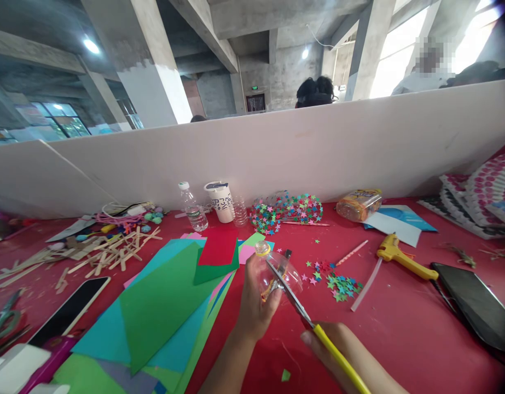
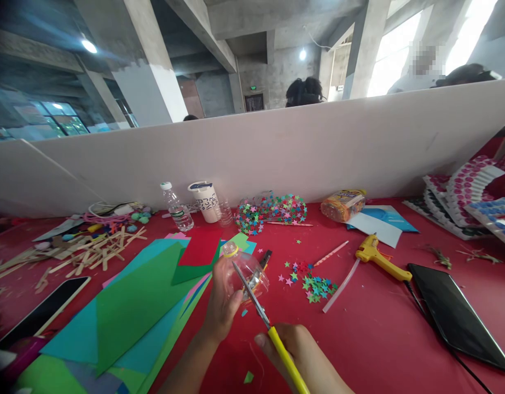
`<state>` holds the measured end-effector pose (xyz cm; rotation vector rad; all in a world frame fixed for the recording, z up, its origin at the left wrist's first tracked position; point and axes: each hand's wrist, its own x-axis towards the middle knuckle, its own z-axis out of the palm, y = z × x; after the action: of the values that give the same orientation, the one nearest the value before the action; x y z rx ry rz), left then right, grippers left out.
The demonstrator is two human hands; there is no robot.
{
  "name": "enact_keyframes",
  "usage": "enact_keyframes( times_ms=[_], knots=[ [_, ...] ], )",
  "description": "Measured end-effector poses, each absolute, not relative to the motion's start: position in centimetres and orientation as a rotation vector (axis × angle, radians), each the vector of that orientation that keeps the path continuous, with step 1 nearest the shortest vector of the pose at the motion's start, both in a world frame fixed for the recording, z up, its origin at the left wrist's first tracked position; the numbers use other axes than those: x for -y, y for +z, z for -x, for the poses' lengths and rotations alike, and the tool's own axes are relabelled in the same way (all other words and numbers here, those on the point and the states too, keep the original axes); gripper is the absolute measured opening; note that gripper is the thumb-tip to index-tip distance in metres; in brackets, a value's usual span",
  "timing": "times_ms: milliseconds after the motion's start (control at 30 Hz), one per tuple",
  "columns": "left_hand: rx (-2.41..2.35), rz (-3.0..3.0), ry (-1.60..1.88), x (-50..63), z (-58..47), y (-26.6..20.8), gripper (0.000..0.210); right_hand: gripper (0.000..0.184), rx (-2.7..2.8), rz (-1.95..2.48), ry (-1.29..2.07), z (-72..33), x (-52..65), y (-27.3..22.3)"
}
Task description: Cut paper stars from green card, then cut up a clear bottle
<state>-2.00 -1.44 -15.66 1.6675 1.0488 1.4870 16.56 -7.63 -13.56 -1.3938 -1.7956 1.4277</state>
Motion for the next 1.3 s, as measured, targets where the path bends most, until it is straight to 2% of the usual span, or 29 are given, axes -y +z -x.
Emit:
enact_keyframes(
  times_ms=[233,433,633,833,967,1133,1300],
  knots=[
    [-1.059,-1.688,1.471,1.0,2.4,-15.7,0.069,0.058,1.679,1.317,1.448,-16.6,8.1,-12.7],
    [-1.087,-1.564,1.509,0.9,2.2,-15.6,0.064,0.054,1.738,1.290,1.630,-17.0,7.5,-12.9],
    [-1.138,-1.450,1.626,1.0,1.3,-15.8,0.062,0.053,1.762,1.334,1.456,-17.7,6.9,-13.3],
    [-1.261,-1.447,1.628,0.2,2.5,-14.9,0.054,0.054,1.763,1.129,1.710,-18.0,7.5,-12.4],
    [-1.257,-1.192,1.820,-0.7,3.5,-14.3,0.045,0.045,1.915,1.372,1.380,-17.8,7.1,-12.8],
    [-1.098,-1.013,1.827,-0.9,3.3,-14.5,0.041,0.037,2.076,1.678,0.784,-18.3,6.5,-13.2],
    [-1.095,-0.961,1.775,-0.9,3.2,-15.0,0.037,0.027,2.012,1.734,0.605,-19.5,6.0,-13.0]
  ],
)
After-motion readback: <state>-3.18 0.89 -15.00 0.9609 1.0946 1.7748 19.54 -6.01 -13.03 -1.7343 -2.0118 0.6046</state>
